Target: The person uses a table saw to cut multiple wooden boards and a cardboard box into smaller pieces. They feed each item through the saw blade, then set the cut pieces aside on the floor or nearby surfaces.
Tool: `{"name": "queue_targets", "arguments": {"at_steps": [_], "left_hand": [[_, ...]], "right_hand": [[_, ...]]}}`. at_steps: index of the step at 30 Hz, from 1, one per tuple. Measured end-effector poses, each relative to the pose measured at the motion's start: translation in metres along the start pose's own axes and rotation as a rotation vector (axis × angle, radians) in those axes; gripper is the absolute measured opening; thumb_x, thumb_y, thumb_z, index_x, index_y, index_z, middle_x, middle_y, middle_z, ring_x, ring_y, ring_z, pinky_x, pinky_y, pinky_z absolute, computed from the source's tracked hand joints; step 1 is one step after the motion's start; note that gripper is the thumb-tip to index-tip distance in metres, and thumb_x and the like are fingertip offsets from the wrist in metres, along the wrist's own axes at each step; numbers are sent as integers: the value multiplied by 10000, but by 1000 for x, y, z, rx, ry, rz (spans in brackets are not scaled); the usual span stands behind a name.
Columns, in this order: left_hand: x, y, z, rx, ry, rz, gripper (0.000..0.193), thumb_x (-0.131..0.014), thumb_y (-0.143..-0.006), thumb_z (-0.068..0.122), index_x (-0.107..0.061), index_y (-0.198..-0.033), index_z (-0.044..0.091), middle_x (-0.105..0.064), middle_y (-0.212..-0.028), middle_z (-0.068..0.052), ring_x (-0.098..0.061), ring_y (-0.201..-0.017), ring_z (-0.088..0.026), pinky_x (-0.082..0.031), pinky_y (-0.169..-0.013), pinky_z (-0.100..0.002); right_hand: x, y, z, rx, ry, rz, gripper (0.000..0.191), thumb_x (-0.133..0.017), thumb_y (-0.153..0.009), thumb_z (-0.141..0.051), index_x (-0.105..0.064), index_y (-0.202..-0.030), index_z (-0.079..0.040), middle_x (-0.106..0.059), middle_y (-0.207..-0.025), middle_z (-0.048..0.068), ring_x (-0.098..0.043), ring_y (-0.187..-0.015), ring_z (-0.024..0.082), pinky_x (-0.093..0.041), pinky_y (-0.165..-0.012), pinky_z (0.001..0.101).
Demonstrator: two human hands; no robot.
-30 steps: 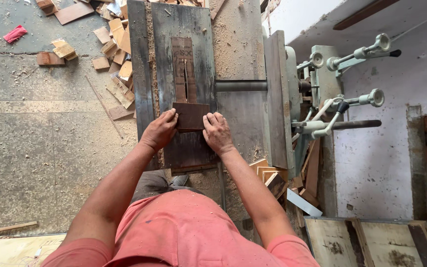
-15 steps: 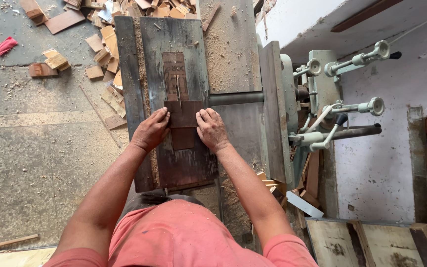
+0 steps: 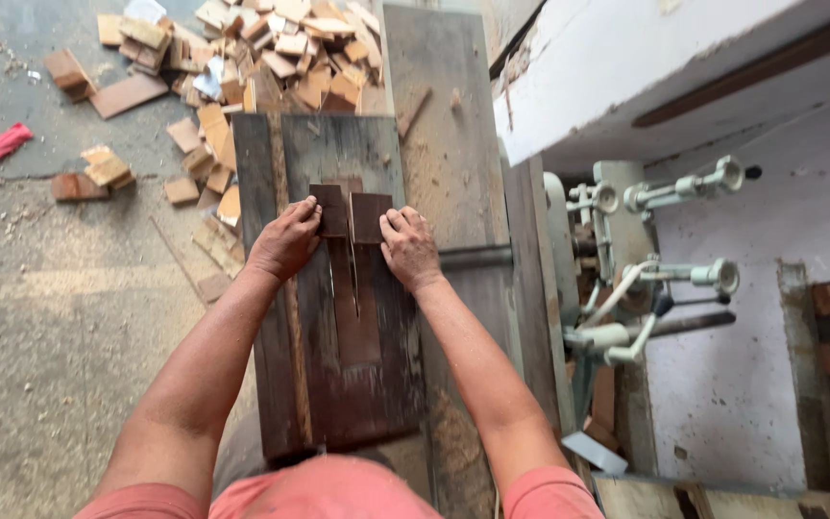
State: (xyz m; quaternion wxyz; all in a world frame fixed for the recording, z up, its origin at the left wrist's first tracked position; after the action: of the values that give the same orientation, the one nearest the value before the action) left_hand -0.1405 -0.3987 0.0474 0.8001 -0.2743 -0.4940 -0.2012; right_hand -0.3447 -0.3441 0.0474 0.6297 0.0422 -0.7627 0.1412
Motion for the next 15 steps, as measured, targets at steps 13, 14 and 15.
{"name": "queue_targets", "arguments": {"at_steps": [13, 14, 15], "left_hand": [[110, -171, -151, 373, 358, 404, 274, -750, -947, 119, -734, -1220, 102, -587, -1441, -202, -536, -1338, -378, -525, -1050, -427], [135, -153, -145, 194, 219, 500, 336, -759, -930, 60, -743, -1266, 59, -672, -1360, -187, -603, -1269, -376, -523, -1075, -465], [152, -132, -144, 214, 259, 522, 330, -757, -929, 61, -742, -1259, 56, -675, -1351, -185, -609, -1258, -374, -525, -1067, -461]], "right_hand": [[78, -216, 42, -205, -59, 411, 479, -764, -911, -129, -635, -1367, -56, -677, -1318, 79, -636, -1145, 264, -482, -1029, 414], [98, -199, 40, -154, -42, 520, 540, -798, -831, -116, -641, -1342, -47, -677, -1340, 95, -640, -1165, 285, -476, -1039, 439], [111, -176, 41, -164, -89, 501, 532, -796, -844, -108, -641, -1350, -50, -668, -1366, 94, -635, -1194, 290, -484, -1042, 442]]}}
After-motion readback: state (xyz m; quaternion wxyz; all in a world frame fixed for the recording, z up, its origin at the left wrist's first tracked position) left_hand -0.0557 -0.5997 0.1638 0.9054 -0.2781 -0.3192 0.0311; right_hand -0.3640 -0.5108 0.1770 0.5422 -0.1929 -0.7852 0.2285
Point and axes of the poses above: each hand's wrist, its own y-axis away from the middle knuckle, its own x-axis out of the back of the hand, z = x × y, the point moved 5 cm from there along -y, towards the middle knuckle
